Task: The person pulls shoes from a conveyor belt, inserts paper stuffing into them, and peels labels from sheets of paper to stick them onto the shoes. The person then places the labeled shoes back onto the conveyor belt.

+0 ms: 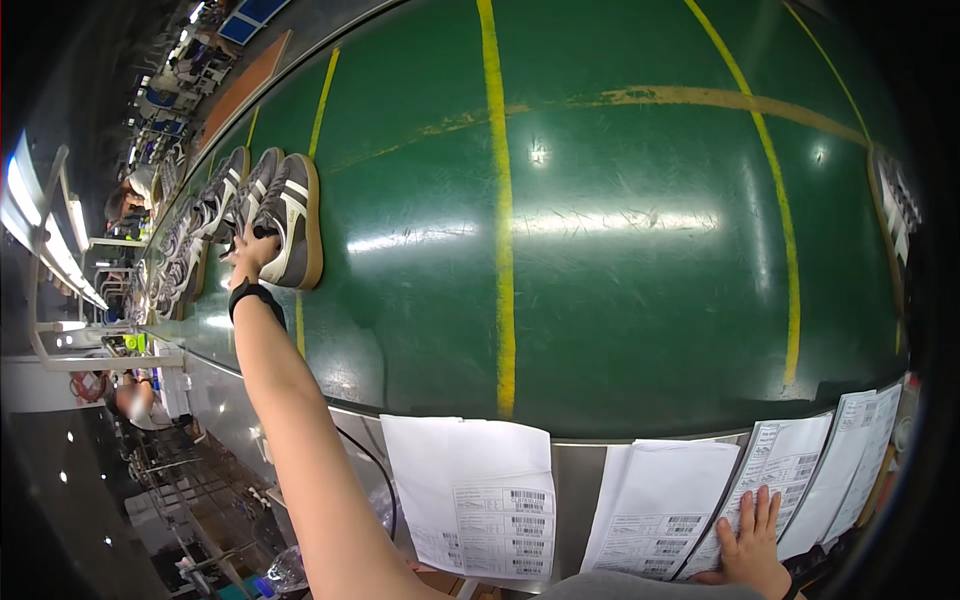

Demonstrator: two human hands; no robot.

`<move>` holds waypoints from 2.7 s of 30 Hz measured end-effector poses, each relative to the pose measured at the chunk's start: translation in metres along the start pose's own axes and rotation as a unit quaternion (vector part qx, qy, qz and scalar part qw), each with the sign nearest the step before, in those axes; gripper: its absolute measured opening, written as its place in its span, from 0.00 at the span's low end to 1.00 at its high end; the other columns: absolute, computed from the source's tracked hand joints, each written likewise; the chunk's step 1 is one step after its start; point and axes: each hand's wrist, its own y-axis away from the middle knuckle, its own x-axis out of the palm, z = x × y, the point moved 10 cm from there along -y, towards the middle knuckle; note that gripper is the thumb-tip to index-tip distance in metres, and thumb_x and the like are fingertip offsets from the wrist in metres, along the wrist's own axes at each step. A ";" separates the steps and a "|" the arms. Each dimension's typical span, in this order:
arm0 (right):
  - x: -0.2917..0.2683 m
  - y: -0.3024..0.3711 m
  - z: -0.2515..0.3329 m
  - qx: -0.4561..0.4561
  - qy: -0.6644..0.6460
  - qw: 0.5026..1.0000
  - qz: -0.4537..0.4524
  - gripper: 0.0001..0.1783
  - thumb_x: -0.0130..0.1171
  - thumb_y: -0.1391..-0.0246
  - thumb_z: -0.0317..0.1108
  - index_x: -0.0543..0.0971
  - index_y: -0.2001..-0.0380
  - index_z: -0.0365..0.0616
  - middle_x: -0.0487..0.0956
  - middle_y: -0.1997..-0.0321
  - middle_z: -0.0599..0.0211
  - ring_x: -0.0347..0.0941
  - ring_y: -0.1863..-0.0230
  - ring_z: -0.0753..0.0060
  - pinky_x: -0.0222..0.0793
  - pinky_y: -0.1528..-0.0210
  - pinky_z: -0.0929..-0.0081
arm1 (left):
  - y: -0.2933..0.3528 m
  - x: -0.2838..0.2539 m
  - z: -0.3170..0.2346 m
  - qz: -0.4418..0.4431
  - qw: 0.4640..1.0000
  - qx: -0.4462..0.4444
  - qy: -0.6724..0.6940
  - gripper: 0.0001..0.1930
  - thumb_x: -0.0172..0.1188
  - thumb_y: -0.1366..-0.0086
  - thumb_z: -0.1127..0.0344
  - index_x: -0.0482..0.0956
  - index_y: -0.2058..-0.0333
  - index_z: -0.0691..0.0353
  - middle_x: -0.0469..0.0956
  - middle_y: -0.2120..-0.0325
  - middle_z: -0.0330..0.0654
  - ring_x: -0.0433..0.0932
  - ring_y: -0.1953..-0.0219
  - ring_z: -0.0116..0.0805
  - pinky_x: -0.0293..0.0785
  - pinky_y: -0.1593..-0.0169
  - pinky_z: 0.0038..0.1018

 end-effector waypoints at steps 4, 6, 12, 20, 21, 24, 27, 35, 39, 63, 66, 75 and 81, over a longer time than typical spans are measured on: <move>-0.007 0.003 0.006 0.029 0.021 0.999 0.004 0.57 0.78 0.74 0.50 0.66 0.37 0.43 0.49 0.27 0.35 0.38 0.26 0.27 0.33 0.29 0.29 | 0.037 -0.013 -0.023 -0.059 0.998 -0.013 0.009 0.55 0.62 0.54 0.37 0.50 0.30 0.54 0.53 0.31 0.51 0.46 0.28 0.50 0.26 0.34 0.71; -0.008 0.003 0.009 -0.002 0.032 0.999 -0.042 0.63 0.81 0.83 0.52 0.67 0.37 0.44 0.44 0.25 0.36 0.32 0.26 0.25 0.30 0.29 0.28 | 0.051 -0.021 -0.036 -0.052 0.998 0.009 -0.018 0.55 0.62 0.55 0.37 0.51 0.31 0.54 0.55 0.32 0.52 0.47 0.28 0.51 0.27 0.34 0.71; 0.004 0.004 0.002 -0.042 0.023 0.999 -0.023 0.71 0.76 0.78 0.64 0.49 0.32 0.52 0.42 0.29 0.26 0.34 0.30 0.12 0.30 0.38 0.14 | 0.048 -0.028 -0.040 -0.014 0.997 0.066 -0.028 0.51 0.62 0.53 0.42 0.57 0.32 0.60 0.61 0.36 0.62 0.46 0.29 0.59 0.38 0.29 0.54; -0.008 0.007 0.007 -0.040 0.002 0.998 -0.038 0.58 0.76 0.76 0.63 0.65 0.41 0.47 0.50 0.32 0.26 0.39 0.31 0.14 0.30 0.36 0.17 | 0.085 -0.052 -0.089 0.054 0.982 0.179 -0.012 0.34 0.62 0.51 0.53 0.75 0.49 0.73 0.74 0.48 0.66 0.63 0.38 0.68 0.54 0.35 0.52; -0.017 0.004 0.010 -0.048 0.003 0.996 -0.068 0.51 0.77 0.76 0.61 0.74 0.47 0.46 0.54 0.33 0.30 0.41 0.30 0.18 0.32 0.35 0.19 | 0.079 -0.053 -0.080 0.051 0.979 0.198 0.018 0.33 0.62 0.51 0.54 0.75 0.51 0.75 0.76 0.51 0.67 0.68 0.42 0.67 0.61 0.37 0.47; -0.016 0.001 0.012 -0.052 0.004 0.995 -0.081 0.52 0.73 0.73 0.65 0.73 0.45 0.45 0.54 0.31 0.33 0.42 0.29 0.21 0.31 0.34 0.21 | 0.145 -0.041 -0.113 0.147 0.908 0.251 0.302 0.22 0.63 0.51 0.70 0.77 0.56 0.75 0.80 0.62 0.50 0.79 0.60 0.41 0.75 0.56 0.34; -0.023 0.000 0.016 -0.054 0.017 0.993 -0.108 0.54 0.70 0.70 0.68 0.73 0.42 0.46 0.53 0.29 0.36 0.42 0.28 0.25 0.31 0.32 0.24 | 0.241 -0.059 -0.158 0.174 0.858 0.294 0.383 0.20 0.63 0.49 0.72 0.78 0.57 0.74 0.80 0.64 0.46 0.78 0.63 0.37 0.74 0.58 0.33; -0.034 0.004 0.026 -0.083 0.052 0.986 -0.138 0.61 0.69 0.70 0.71 0.64 0.34 0.48 0.49 0.26 0.40 0.38 0.26 0.31 0.31 0.30 0.31 | 0.431 -0.091 -0.294 0.132 0.816 0.443 0.347 0.18 0.61 0.50 0.64 0.78 0.69 0.78 0.80 0.76 0.59 0.82 0.69 0.51 0.75 0.61 0.37; -0.038 0.007 0.027 -0.087 0.046 0.985 -0.143 0.63 0.67 0.67 0.72 0.60 0.31 0.48 0.46 0.25 0.40 0.36 0.25 0.32 0.32 0.29 0.33 | 0.560 -0.113 -0.343 0.129 0.812 0.496 0.280 0.27 0.65 0.47 0.56 0.76 0.61 0.81 0.79 0.62 0.70 0.80 0.55 0.60 0.75 0.51 0.41; -0.244 -0.111 -0.057 -0.048 -0.403 0.895 -0.184 0.19 0.53 0.36 0.42 0.77 0.52 0.37 0.82 0.57 0.65 0.77 0.57 0.75 0.71 0.54 0.76 | 0.724 -0.162 -0.274 -0.054 0.673 0.665 0.319 0.27 0.69 0.46 0.68 0.73 0.47 0.66 0.73 0.49 0.54 0.76 0.50 0.52 0.73 0.49 0.38; -0.255 -0.121 -0.047 -0.078 -0.268 0.928 -0.248 0.20 0.55 0.38 0.43 0.77 0.50 0.40 0.81 0.55 0.59 0.76 0.54 0.69 0.71 0.52 0.71 | 0.714 -0.134 -0.292 -0.083 0.706 0.643 0.284 0.34 0.71 0.48 0.61 0.68 0.43 0.65 0.66 0.43 0.70 0.74 0.46 0.59 0.73 0.47 0.41; -0.277 -0.144 -0.026 -0.140 -0.047 0.930 -0.336 0.23 0.64 0.46 0.41 0.75 0.47 0.49 0.70 0.51 0.56 0.71 0.48 0.55 0.69 0.46 0.65 | 0.673 -0.116 -0.336 -0.016 0.700 0.613 0.367 0.40 0.77 0.59 0.56 0.72 0.48 0.68 0.68 0.47 0.73 0.78 0.56 0.62 0.76 0.53 0.42; -0.293 -0.134 -0.012 -0.196 0.036 0.876 -0.439 0.20 0.67 0.53 0.37 0.74 0.57 0.43 0.70 0.53 0.60 0.70 0.48 0.55 0.74 0.54 0.61 | 0.692 -0.137 -0.350 0.097 0.667 0.660 0.332 0.26 0.73 0.60 0.55 0.83 0.65 0.71 0.78 0.63 0.56 0.79 0.61 0.51 0.76 0.55 0.37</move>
